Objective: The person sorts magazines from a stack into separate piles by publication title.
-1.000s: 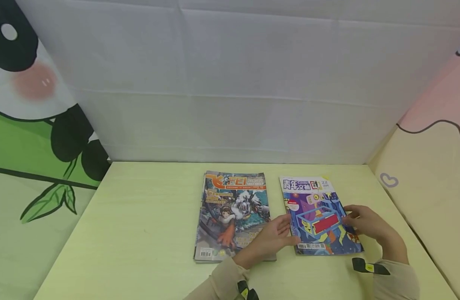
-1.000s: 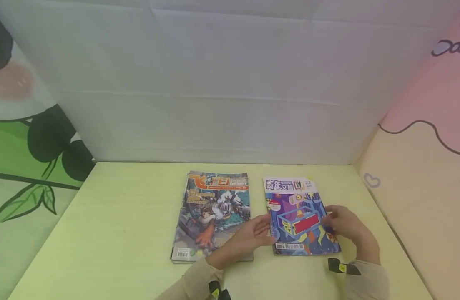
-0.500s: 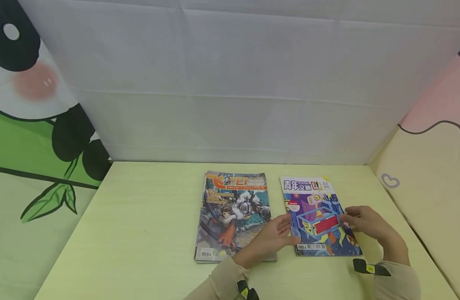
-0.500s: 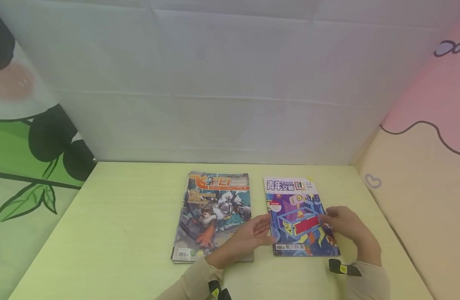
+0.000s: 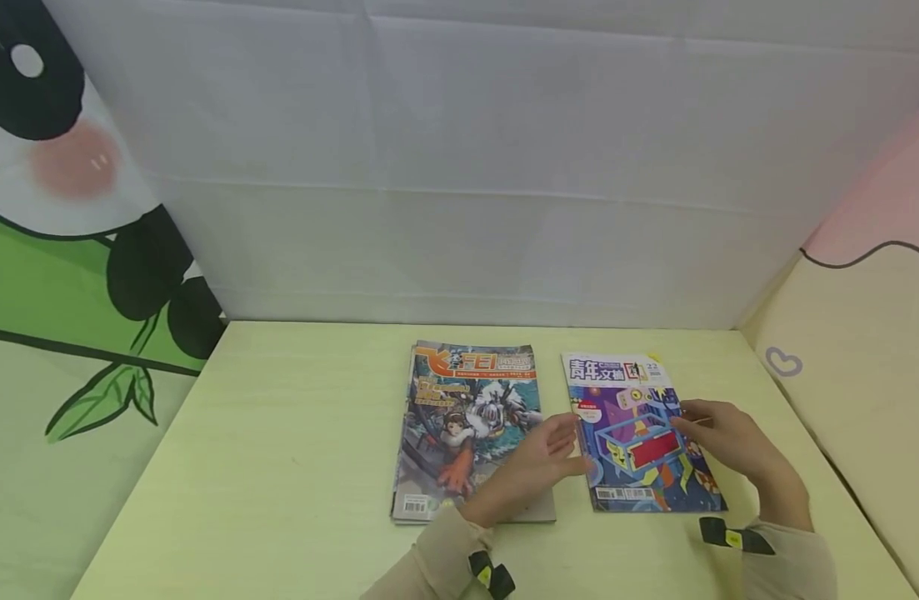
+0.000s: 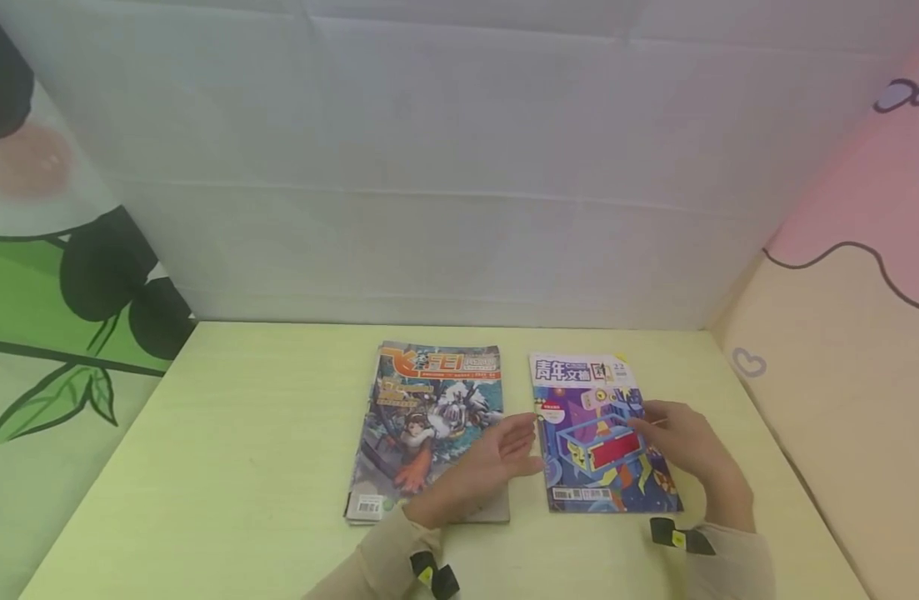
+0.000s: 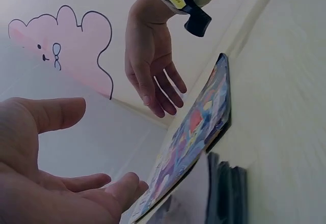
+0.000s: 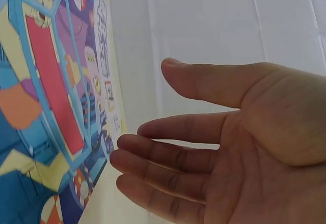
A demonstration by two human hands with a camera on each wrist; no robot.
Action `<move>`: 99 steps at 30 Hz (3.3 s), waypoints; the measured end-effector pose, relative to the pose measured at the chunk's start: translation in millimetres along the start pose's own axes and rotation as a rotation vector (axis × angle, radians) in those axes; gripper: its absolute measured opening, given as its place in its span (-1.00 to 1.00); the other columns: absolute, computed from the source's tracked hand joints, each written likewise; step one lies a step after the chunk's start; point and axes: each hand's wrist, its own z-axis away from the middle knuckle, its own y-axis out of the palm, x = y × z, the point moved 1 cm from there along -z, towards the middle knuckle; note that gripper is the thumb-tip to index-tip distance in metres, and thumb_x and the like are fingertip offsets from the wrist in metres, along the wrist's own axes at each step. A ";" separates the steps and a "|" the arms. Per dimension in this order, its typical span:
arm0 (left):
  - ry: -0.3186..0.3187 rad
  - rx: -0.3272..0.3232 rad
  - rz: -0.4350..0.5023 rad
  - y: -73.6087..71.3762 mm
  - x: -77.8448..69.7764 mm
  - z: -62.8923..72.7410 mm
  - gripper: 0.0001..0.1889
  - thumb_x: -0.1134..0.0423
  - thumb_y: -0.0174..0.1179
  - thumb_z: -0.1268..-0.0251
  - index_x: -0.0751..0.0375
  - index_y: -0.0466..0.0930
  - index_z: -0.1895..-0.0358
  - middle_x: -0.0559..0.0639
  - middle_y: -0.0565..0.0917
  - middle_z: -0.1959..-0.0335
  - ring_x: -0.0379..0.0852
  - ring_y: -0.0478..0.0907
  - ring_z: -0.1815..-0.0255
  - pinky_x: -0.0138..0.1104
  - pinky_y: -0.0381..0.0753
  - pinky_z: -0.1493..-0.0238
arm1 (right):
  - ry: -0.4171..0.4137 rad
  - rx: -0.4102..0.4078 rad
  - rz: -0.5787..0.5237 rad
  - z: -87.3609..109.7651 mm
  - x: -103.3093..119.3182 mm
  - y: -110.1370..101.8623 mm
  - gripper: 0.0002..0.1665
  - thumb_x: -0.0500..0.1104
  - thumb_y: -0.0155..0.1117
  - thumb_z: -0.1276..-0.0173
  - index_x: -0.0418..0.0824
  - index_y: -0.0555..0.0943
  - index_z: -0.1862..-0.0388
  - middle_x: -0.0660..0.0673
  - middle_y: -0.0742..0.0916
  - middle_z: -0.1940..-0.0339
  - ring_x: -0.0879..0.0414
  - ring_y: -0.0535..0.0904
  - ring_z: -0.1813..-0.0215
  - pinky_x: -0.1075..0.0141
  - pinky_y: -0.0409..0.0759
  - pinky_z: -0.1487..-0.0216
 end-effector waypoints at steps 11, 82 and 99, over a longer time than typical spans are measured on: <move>0.111 -0.104 -0.014 -36.5 -23.1 1.9 -0.25 0.28 0.26 -0.68 0.40 0.16 -0.75 0.39 0.29 -0.72 0.29 0.27 -0.74 0.01 0.35 -0.68 | -0.102 -0.099 0.000 -0.9 41.0 21.4 -0.30 -0.03 0.28 -0.75 -0.60 0.48 -0.52 -0.54 0.75 -0.27 -0.43 0.74 -0.23 -0.23 0.80 -0.14; -0.246 -0.470 -0.710 -190.9 -37.9 51.9 -0.36 0.20 0.44 -0.53 0.62 0.51 -0.44 0.39 0.71 -0.22 0.30 0.68 -0.21 0.12 0.71 -0.27 | -0.117 -0.088 -0.181 -25.6 127.2 142.1 -0.26 -0.23 0.57 -0.48 -0.58 0.53 -0.49 -0.13 0.68 0.16 0.11 0.53 0.25 0.31 0.49 0.29; -0.235 -0.465 -0.685 -187.8 -41.8 53.2 -0.48 0.23 0.44 -0.51 0.56 0.61 -0.33 0.36 0.81 -0.06 0.25 0.79 -0.04 0.03 0.79 -0.08 | -0.102 -0.075 -0.171 -26.0 126.1 143.9 -0.38 -0.26 0.54 -0.49 -0.56 0.62 -0.40 -0.05 0.67 0.32 0.12 0.53 0.32 0.28 0.50 0.28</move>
